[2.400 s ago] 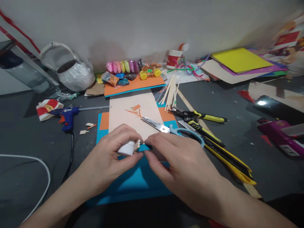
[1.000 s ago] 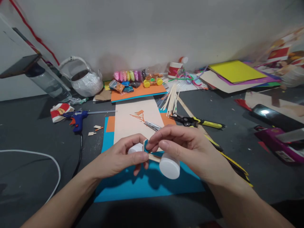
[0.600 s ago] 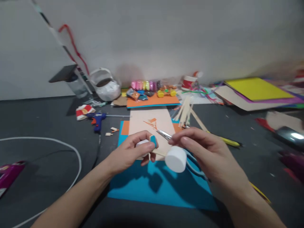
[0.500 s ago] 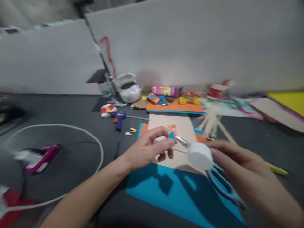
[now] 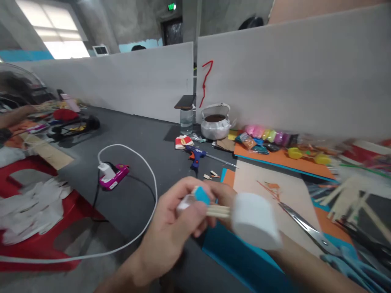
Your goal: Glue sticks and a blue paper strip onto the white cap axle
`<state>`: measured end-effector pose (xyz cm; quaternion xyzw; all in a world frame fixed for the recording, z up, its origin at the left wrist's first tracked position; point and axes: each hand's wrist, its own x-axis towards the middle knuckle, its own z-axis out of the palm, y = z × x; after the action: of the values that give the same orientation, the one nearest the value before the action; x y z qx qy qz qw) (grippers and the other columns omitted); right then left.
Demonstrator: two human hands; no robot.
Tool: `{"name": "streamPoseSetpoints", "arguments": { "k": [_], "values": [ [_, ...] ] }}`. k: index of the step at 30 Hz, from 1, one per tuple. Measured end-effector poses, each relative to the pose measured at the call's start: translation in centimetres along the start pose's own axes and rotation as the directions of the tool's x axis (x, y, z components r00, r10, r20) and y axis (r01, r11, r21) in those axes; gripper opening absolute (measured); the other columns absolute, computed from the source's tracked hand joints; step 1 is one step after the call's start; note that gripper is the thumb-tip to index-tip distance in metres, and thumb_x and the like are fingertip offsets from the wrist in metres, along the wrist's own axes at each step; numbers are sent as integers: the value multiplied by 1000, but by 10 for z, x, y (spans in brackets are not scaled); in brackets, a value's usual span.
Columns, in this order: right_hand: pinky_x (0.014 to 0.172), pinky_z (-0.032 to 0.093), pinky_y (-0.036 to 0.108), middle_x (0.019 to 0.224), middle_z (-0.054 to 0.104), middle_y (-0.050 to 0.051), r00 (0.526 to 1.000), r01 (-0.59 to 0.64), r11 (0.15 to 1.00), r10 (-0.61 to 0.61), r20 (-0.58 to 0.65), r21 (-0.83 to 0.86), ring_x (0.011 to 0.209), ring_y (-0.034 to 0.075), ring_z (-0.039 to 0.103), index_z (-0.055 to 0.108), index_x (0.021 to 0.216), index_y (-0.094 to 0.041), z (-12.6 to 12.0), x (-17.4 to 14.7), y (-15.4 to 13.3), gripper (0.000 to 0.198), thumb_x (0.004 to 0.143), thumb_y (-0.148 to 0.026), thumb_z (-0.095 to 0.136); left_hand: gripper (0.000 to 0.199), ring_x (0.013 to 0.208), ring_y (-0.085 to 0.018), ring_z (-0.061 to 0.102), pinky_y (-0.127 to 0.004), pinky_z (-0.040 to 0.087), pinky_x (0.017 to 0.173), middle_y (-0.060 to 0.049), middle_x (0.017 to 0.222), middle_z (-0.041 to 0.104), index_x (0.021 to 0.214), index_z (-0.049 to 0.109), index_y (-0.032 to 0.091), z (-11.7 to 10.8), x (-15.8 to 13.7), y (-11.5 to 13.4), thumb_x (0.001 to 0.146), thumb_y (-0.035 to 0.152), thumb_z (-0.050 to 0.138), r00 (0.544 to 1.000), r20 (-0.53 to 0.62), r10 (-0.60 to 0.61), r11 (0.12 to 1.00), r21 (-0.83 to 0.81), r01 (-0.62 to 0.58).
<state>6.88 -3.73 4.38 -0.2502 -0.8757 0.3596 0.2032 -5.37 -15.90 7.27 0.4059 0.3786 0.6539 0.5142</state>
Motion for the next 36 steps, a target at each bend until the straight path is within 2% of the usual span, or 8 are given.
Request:
{"name": "streamPoseSetpoints", "arguments": {
  "k": [3,6,12,17,21,27,31,36],
  "values": [
    [70,48,28,87,71,6,992,-118,967,127,27,-224,78,17,65,70,89,-16,0,16,15,14,87,-24,59,11,63,-9,50,-17,39,51,1,76,60,94,66,24,-26,-11,0,93,33,60,976,-209,55,995,94,-36],
    [89,46,34,109,67,15,956,-295,864,261,-137,-408,100,21,62,66,108,-9,-17,33,41,23,94,-21,51,13,63,-9,52,-18,40,52,1,76,62,94,66,23,-44,-2,2,92,34,61,933,-324,153,977,192,-93],
    [97,48,46,120,62,11,891,-454,731,387,-238,-510,110,23,60,62,115,-13,-20,83,65,32,97,-39,56,12,67,-11,56,-22,39,54,1,77,62,92,64,21,-43,46,-3,91,33,62,879,-312,359,901,361,-240],
    [90,53,43,116,64,9,867,-483,741,481,-132,-467,102,21,63,62,116,-14,12,120,59,34,95,-41,59,11,66,-11,56,-24,41,56,1,79,60,89,60,21,-35,82,-18,90,31,60,778,-287,560,801,429,-418],
    [89,54,42,116,63,10,842,-530,757,522,-133,-383,102,21,63,62,115,-13,16,131,61,32,94,-36,61,10,63,-10,54,-24,41,57,2,78,59,90,58,21,-36,94,-32,91,31,58,756,-311,576,791,444,-420],
    [84,53,39,101,67,7,824,-538,832,487,-289,-132,92,19,65,64,104,-12,-1,106,53,28,93,-38,62,8,68,-10,54,-24,41,59,1,86,57,92,59,20,-37,89,-35,93,27,56,759,-300,578,794,421,-438],
    [71,50,30,90,69,5,795,-409,903,422,-436,127,83,20,65,61,105,-17,-15,67,41,29,90,-41,56,11,65,-10,55,-24,45,56,-1,93,56,94,61,20,-34,87,-35,92,30,57,706,-210,677,705,461,-539],
    [51,47,27,78,64,2,770,-283,869,458,-445,406,60,17,63,52,93,-19,-36,2,31,32,88,-50,49,14,65,-10,53,-23,46,55,-3,96,55,92,62,20,-31,87,-45,93,32,56,669,-119,734,610,549,-571]
  ]
}}
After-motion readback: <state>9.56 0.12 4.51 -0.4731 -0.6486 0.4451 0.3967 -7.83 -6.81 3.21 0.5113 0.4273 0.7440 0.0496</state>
